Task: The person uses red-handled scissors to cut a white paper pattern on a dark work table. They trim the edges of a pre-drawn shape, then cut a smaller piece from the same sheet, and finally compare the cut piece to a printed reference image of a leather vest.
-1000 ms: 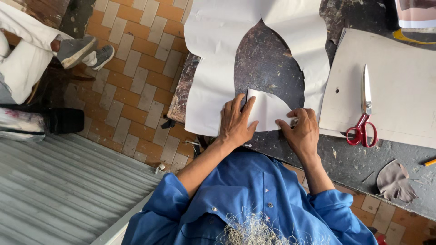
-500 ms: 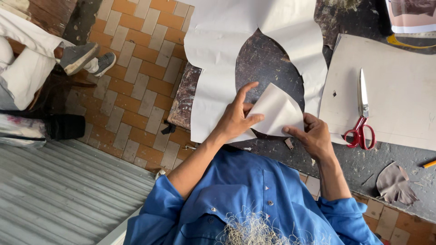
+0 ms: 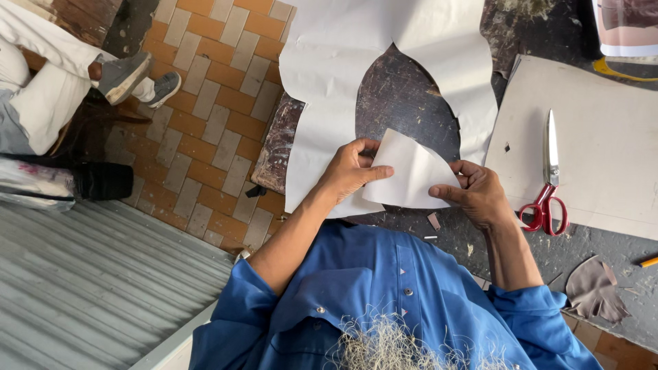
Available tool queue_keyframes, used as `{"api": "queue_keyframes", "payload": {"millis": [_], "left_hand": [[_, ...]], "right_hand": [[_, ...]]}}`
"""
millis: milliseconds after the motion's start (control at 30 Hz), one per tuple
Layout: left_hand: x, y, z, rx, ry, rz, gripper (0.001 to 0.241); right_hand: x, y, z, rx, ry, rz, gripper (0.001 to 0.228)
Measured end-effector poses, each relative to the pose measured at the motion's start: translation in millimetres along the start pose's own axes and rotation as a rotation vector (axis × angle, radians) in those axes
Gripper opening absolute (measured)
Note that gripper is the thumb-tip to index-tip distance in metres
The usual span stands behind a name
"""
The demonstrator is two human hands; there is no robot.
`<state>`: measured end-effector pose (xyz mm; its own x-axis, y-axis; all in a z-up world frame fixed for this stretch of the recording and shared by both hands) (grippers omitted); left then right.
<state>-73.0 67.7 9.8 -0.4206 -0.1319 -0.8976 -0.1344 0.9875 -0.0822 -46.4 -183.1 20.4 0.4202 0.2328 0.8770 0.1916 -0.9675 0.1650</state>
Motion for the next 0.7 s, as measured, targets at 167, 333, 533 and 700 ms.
{"api": "queue_keyframes", "payload": {"millis": [167, 333, 533, 700], "left_hand": [[-36, 0, 1, 0.211, -0.28, 0.015, 0.086], [-60, 1, 8, 0.545, -0.361, 0.444, 0.054], [-58, 3, 18, 0.618, -0.305, 0.608, 0.032], [-44, 7, 24, 0.527, -0.358, 0.686, 0.042]], "right_hand": [[10, -2, -1, 0.026, 0.014, -0.23, 0.04], [21, 5, 0, 0.039, 0.084, -0.366, 0.039], [11, 9, -1, 0.175, 0.28, 0.027, 0.052], [-16, 16, -5, 0.06, 0.223, -0.193, 0.041]]}}
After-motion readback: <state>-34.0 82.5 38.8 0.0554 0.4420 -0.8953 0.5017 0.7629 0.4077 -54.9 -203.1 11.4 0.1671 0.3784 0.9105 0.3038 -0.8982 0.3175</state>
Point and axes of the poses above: each hand's wrist, its own z-axis towards the middle knuckle, its own y-axis out of the back of the hand, x = y × z, the point moved 4 cm from there along z, towards the middle knuckle, and after that the axes turned 12 degrees about -x, right-handed, at the moved point
